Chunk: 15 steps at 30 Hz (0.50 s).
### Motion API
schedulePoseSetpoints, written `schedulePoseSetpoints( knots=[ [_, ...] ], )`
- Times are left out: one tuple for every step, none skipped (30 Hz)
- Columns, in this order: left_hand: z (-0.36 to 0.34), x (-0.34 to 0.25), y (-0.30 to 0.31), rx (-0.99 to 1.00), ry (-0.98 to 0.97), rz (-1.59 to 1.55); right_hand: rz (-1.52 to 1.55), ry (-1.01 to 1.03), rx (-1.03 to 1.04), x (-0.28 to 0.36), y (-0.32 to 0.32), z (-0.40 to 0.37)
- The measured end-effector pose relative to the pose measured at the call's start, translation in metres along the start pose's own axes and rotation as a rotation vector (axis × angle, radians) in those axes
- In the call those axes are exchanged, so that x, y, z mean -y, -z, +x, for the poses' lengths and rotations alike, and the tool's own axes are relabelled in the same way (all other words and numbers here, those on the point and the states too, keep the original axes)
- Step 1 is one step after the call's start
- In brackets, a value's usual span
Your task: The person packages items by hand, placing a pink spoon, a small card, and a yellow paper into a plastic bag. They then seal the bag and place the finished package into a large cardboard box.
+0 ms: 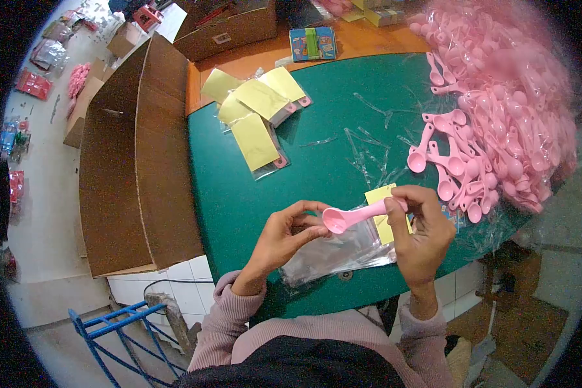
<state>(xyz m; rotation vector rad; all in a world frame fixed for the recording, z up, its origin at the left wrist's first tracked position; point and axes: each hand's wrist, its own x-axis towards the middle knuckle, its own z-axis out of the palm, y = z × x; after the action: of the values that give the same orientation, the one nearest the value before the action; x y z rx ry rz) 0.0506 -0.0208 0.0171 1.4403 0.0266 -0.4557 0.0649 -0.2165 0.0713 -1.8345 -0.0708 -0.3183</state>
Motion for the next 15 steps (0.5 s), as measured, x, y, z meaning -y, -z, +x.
schedulePoseSetpoints(
  knots=[
    [0.0, -0.002, 0.0, 0.009, 0.006, 0.0, 0.001, 0.001, 0.001, 0.0, 0.0, 0.0],
    [0.0, -0.002, 0.0, 0.01, 0.004, 0.0, -0.044, 0.015, 0.003, -0.001, 0.001, 0.0],
    [0.0, -0.003, 0.001, 0.001, 0.009, 0.002, -0.089, 0.03, 0.004, -0.001, 0.002, 0.001],
    [-0.001, -0.004, 0.001, -0.01, 0.015, 0.005, -0.088, 0.033, 0.004, -0.001, 0.003, 0.001],
    [-0.001, -0.005, 0.002, -0.013, 0.013, 0.006, -0.05, 0.012, -0.026, 0.0, 0.003, 0.001],
    [-0.001, -0.006, 0.002, -0.014, 0.005, -0.015, -0.013, -0.01, -0.056, 0.001, 0.004, 0.001],
    [-0.001, -0.006, 0.002, -0.013, -0.002, -0.035, -0.013, -0.009, -0.055, 0.001, 0.004, 0.001],
    [-0.002, -0.006, 0.001, -0.012, -0.003, -0.035, -0.043, 0.006, -0.028, 0.001, 0.003, 0.001],
    [-0.002, -0.005, 0.0, 0.014, -0.005, -0.042, -0.072, 0.02, -0.002, 0.001, 0.003, 0.001],
    [-0.002, -0.004, -0.001, 0.039, -0.006, -0.048, -0.072, 0.02, -0.003, 0.002, 0.002, 0.001],
    [-0.002, -0.003, -0.002, 0.039, -0.006, -0.047, -0.056, 0.017, 0.015, 0.002, 0.001, 0.001],
    [-0.002, -0.001, -0.003, 0.063, -0.005, -0.033, -0.04, 0.012, 0.033, 0.002, 0.0, 0.001],
    [-0.002, -0.001, -0.004, 0.087, -0.005, -0.02, -0.04, 0.012, 0.033, 0.003, -0.002, 0.001],
    [-0.004, -0.002, -0.006, 0.089, -0.004, -0.019, -0.05, -0.021, 0.086, 0.004, -0.005, 0.0],
    [-0.005, -0.004, -0.008, 0.117, -0.029, -0.058, -0.059, -0.054, 0.137, 0.004, -0.007, 0.0]
  ],
)
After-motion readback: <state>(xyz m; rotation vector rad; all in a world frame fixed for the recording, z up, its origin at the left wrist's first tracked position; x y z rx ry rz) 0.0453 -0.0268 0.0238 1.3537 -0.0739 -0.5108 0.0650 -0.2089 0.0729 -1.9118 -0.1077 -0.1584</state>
